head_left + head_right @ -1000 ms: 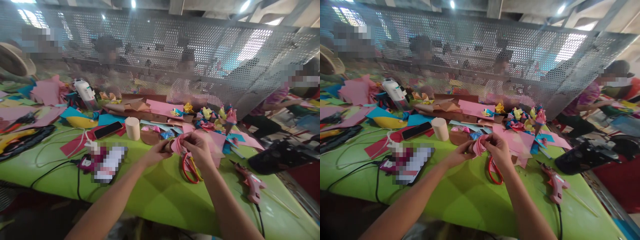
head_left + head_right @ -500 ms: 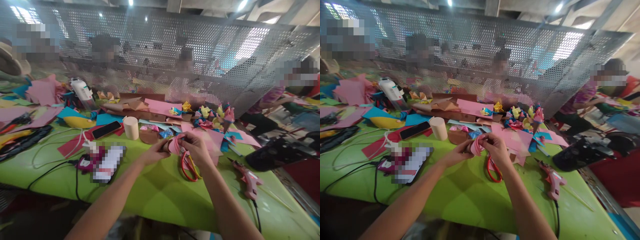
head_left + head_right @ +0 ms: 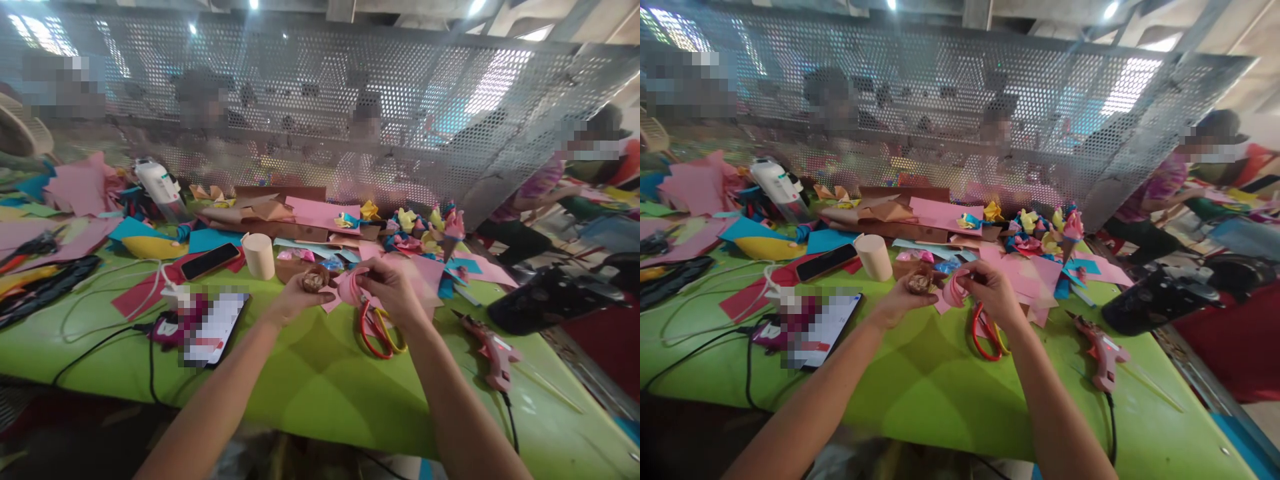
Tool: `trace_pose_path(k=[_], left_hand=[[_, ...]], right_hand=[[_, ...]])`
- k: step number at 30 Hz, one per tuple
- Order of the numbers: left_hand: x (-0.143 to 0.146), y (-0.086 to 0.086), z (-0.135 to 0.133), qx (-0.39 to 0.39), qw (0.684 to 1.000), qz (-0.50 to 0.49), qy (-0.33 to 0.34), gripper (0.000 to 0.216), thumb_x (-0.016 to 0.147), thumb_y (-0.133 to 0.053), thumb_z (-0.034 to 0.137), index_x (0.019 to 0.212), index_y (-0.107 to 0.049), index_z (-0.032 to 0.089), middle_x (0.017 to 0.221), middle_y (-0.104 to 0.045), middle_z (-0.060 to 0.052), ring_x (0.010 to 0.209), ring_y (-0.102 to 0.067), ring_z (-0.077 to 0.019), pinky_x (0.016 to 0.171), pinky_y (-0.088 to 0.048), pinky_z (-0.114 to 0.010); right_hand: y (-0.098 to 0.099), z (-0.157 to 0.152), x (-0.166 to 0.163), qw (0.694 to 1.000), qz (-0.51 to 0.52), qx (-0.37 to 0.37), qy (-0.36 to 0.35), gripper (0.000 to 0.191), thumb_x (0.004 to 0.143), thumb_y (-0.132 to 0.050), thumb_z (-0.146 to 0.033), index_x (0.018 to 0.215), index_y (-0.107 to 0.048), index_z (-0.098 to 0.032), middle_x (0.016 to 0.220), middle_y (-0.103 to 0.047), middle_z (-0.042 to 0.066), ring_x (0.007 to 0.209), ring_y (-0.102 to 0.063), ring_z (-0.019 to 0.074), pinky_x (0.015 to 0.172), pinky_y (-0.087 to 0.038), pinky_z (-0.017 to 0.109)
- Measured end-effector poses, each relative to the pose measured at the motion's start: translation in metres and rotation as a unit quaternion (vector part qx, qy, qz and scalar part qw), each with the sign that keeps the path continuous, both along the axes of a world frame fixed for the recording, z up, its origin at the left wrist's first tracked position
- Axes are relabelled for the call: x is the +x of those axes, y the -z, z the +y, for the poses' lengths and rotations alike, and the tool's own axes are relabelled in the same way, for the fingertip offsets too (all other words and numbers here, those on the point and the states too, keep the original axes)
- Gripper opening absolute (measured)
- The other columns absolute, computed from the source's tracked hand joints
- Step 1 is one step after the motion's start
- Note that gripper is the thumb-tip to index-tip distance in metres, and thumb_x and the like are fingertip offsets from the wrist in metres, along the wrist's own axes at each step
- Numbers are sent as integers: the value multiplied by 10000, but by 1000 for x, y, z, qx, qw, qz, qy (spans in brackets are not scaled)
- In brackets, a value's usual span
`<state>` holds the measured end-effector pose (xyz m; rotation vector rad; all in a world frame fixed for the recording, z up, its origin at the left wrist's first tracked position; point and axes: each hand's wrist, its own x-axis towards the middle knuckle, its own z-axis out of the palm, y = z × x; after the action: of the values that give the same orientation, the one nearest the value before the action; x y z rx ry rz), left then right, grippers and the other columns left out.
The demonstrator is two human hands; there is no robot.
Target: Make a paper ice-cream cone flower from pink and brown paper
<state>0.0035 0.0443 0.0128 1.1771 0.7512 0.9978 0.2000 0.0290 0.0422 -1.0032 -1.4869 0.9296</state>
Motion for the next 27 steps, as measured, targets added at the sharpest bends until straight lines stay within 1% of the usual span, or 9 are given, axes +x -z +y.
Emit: trace_pose_path(k=[5,8,11,13,15,18,22,24,27], left_hand=[[6,0,-2,3,999,53,6,484,452,-939,322,852,-746,129,858,-746,-41,874,-675,-208,928,-510,-360],[6,2,-1,10,998,60,-29,424,463,-932,338,779,-745,125,818,-747,-40,824,-674,-207,923,-523,-383],[4,4,2,5,997,40,-69,426,462,-928,359,775,-747,133,807,-751,-42,824,-686,-218,905,-539,-393],[3,6,4,-1,995,27,-96,419,462,-927,350,778,-749,139,814,-755,-41,832,-693,-218,886,-549,-381],[3,8,6,-2,992,18,-126,406,464,-927,333,775,-749,142,818,-758,-40,831,-697,-213,873,-555,-366],[5,11,9,-2,987,-7,-159,419,452,-927,331,783,-747,147,814,-759,-37,830,-701,-214,862,-559,-362],[6,13,9,15,990,9,-141,420,468,-920,345,796,-749,146,829,-759,-47,858,-696,-226,861,-554,-361],[6,13,7,35,991,25,-130,409,503,-908,354,817,-749,144,855,-759,-50,872,-688,-225,858,-546,-355],[6,13,3,64,990,52,-116,385,556,-887,354,840,-747,135,890,-756,-59,870,-676,-223,849,-534,-353]], right_hand=[[15,3,-13,999,-23,-34,-3,171,694,-708,-362,765,-693,-207,679,-610,0,626,-530,150,602,-418,283],[18,2,-18,998,-19,-56,-3,192,706,-665,-330,849,-709,-209,655,-581,-17,588,-504,137,553,-394,263],[17,-1,-22,997,4,-72,9,285,707,-650,-316,968,-693,-210,649,-564,-35,534,-483,116,498,-386,242],[15,-3,-23,996,19,-67,47,264,718,-669,-355,938,-666,-211,678,-578,-29,536,-499,113,495,-413,240],[13,-5,-23,994,28,-66,83,234,732,-690,-412,833,-624,-212,676,-576,-26,537,-513,113,495,-432,240],[12,-8,-23,993,27,-88,69,300,748,-705,-489,790,-603,-211,682,-585,-22,548,-549,122,513,-462,251],[16,-9,-28,994,33,-102,13,401,685,-784,-508,919,-667,-205,741,-649,6,663,-612,166,621,-500,289],[20,-7,-32,994,53,-91,18,393,647,-816,-496,863,-672,-201,765,-672,23,716,-629,186,663,-500,302],[24,-5,-35,994,72,-78,9,328,656,-813,-480,756,-662,-207,835,-710,50,790,-653,214,714,-510,325]])
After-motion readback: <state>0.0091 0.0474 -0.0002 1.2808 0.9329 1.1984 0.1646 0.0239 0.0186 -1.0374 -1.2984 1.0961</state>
